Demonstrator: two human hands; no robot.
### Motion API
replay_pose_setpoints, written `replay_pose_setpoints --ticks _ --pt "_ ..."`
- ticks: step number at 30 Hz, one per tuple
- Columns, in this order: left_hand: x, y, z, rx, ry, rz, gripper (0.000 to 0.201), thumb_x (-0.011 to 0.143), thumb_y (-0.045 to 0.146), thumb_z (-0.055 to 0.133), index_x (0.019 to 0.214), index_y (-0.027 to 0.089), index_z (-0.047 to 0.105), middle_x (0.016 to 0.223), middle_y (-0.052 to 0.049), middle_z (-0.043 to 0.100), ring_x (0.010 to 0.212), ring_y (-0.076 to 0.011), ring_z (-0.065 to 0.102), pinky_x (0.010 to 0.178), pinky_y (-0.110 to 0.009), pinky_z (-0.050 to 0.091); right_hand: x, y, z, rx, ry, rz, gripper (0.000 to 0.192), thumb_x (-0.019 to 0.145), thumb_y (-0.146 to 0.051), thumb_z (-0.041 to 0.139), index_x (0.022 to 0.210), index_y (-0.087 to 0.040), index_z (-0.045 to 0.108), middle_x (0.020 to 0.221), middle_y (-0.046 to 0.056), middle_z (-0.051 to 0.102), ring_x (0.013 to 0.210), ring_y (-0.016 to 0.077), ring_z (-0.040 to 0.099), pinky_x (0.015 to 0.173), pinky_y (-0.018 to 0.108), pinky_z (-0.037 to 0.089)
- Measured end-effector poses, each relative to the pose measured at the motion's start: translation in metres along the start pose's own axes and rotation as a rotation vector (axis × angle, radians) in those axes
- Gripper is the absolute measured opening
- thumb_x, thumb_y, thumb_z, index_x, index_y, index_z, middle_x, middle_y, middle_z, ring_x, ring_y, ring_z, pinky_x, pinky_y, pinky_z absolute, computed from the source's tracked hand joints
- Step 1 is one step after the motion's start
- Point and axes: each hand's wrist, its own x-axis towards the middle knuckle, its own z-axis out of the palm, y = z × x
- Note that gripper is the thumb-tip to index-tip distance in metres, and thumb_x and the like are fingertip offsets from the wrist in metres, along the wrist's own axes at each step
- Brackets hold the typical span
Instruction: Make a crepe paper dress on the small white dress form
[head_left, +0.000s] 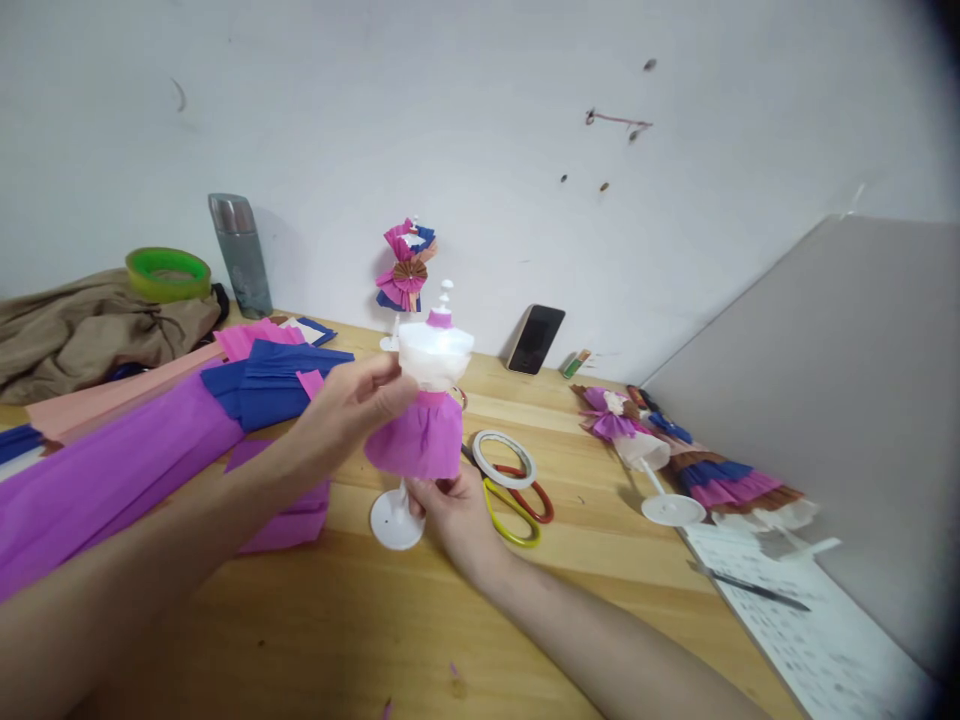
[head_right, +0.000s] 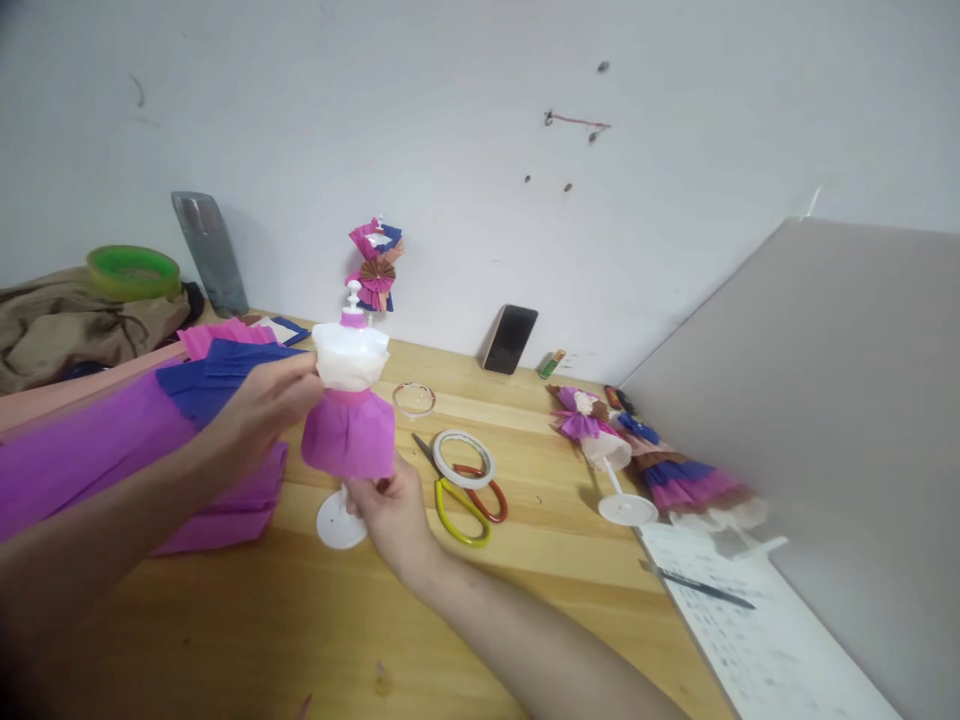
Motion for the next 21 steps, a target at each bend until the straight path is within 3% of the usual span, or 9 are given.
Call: replay_pose_setpoints --ticks 3,7,15,18,21 --pt "0.007 -0.005 -0.011 -0.092 0.025 -0.041 0.052 0.088 0.060 0.050 0.105 0.015 0.071 0.102 -0.010 0.073 0.099 -0.0266 0.066 0.085 -0.036 0.051 0.007 0.005 -0.005 0.008 0.039 -0.023 0.032 0.070 -0.039 0.068 0.050 -0.020 0.051 0.044 -0.004 0.050 0.043 0.0095 0.044 0.049 0.024 0.037" --pt "0.018 -0.019 -0.024 -0.129 0.081 -0.170 0.058 0.081 0.066 0.058 0.094 0.011 0.071 0.098 -0.015 0.074 0.097 -0.0278 0.069 0.089 -0.040 0.050 0.020 0.014 -0.012 0.013 0.070 -0.036 0.033 0.069 -0.041 0.069 0.049 -0.020 0.053 0.045 -0.003 0.052 0.044 0.0102 0.045 0.049 0.025 0.037" --pt "0.029 -0.038 -0.048 -0.049 0.047 -0.397 0.056 0.071 0.066 0.068 0.084 0.012 0.070 0.090 -0.015 0.076 0.087 -0.0266 0.070 0.084 -0.039 0.052 0.035 0.016 -0.021 0.006 0.095 -0.059 0.032 0.067 -0.040 0.070 0.048 -0.019 0.055 0.044 -0.002 0.053 0.045 0.0105 0.045 0.049 0.024 0.038" --pt "0.027 -0.039 -0.047 -0.004 -0.051 -0.346 0.057 0.066 0.061 0.076 0.097 0.013 0.072 0.107 -0.016 0.074 0.101 -0.0299 0.068 0.091 -0.041 0.051 0.034 0.016 -0.020 -0.004 0.085 -0.056 0.031 0.068 -0.039 0.071 0.049 -0.019 0.057 0.045 -0.001 0.055 0.046 0.0109 0.047 0.050 0.024 0.039" --pt "0.025 -0.037 -0.037 -0.070 -0.215 -0.159 0.076 0.063 0.055 0.081 0.125 0.017 0.063 0.136 -0.016 0.060 0.125 -0.0337 0.056 0.103 -0.042 0.045 0.033 0.016 -0.018 -0.014 0.076 -0.046 0.032 0.068 -0.038 0.070 0.048 -0.019 0.055 0.044 -0.001 0.055 0.044 0.0106 0.046 0.048 0.024 0.038"
